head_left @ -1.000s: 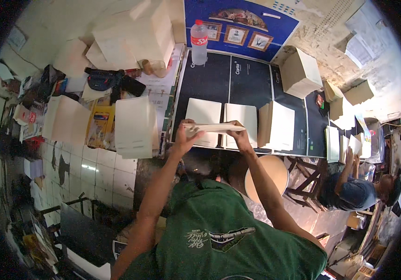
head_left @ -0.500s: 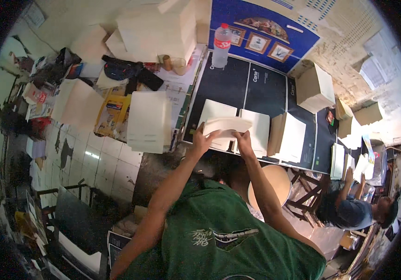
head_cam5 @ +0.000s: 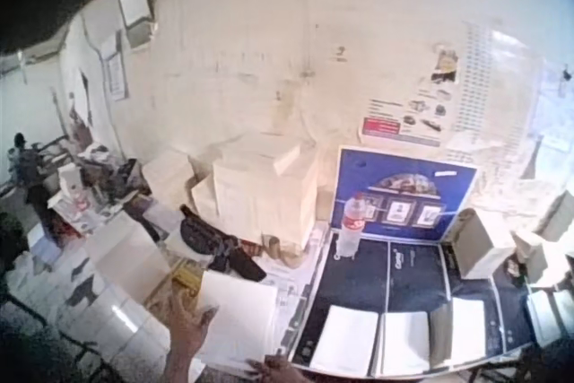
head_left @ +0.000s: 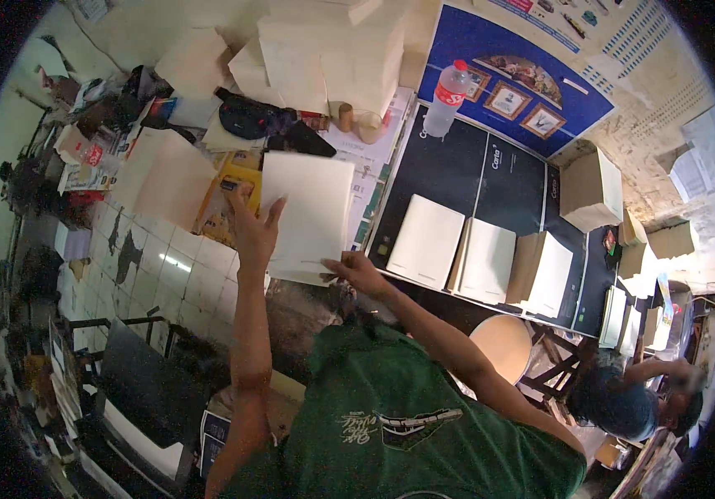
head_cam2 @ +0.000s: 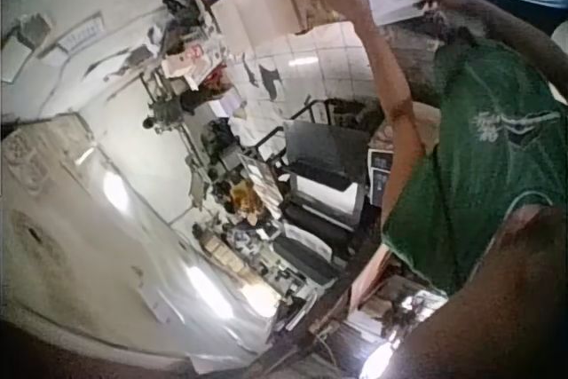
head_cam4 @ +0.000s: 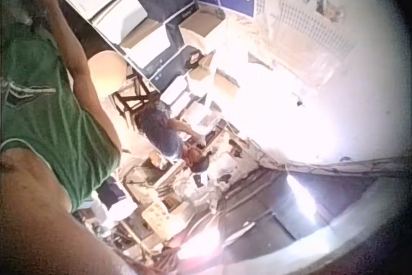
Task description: The person flips through sheets in paper stacks on a desk by hand, aligns them, and moves the completed stacks to other parts of the workspace.
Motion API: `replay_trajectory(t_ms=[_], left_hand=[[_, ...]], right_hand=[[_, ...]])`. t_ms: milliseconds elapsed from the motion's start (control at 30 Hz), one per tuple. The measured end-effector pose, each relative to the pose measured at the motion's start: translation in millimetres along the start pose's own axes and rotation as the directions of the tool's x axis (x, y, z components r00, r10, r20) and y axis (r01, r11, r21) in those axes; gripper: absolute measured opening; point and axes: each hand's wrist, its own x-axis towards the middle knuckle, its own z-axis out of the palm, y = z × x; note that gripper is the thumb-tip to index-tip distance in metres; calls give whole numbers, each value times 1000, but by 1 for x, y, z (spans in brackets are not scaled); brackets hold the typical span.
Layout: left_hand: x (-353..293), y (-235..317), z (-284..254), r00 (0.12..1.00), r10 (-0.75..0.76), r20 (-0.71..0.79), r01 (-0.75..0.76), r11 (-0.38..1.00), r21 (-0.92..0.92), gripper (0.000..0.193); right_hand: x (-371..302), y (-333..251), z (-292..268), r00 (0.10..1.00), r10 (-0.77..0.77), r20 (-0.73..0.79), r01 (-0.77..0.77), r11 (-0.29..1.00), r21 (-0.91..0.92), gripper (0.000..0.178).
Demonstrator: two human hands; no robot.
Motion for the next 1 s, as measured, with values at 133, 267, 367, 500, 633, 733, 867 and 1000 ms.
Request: replay_trajectory(t_ms=[133, 267, 367, 500, 633, 733, 867, 1000], left_hand=[[-21, 18, 26, 874, -81, 479, 6, 988, 156, 63], [-85, -3, 48, 861, -137, 490, 61, 984, 168, 66], [-97, 21, 42, 877, -134, 462, 165, 986, -26, 59], [-83, 58, 40, 725, -22, 688, 257, 936, -241, 53], [-80, 76, 55, 659, 214, 721, 82, 933, -352, 52], [-78, 97, 62, 612, 297, 733, 23, 920, -392, 53], [-90, 112, 67, 609, 282, 741, 31, 926, -377, 50], [-126, 106, 80, 601, 167, 782, 123, 947, -297, 50]], right_hand=[[34, 75, -14, 999, 45, -23, -48, 984, -172, 53], [-43, 19, -49, 953, -82, -292, -34, 928, -371, 32], [-104, 47, -138, 660, -302, -687, -67, 888, -455, 23], [-194, 90, -257, 105, -647, -756, -587, 573, -572, 35], [-245, 113, -296, -56, -357, -933, -793, 583, -176, 48], [-267, 134, -310, -23, -253, -967, -798, 587, -135, 46], [-287, 154, -326, 55, -293, -954, -668, 699, -253, 42], [-307, 151, -337, 118, -166, -979, -610, 766, -203, 44]])
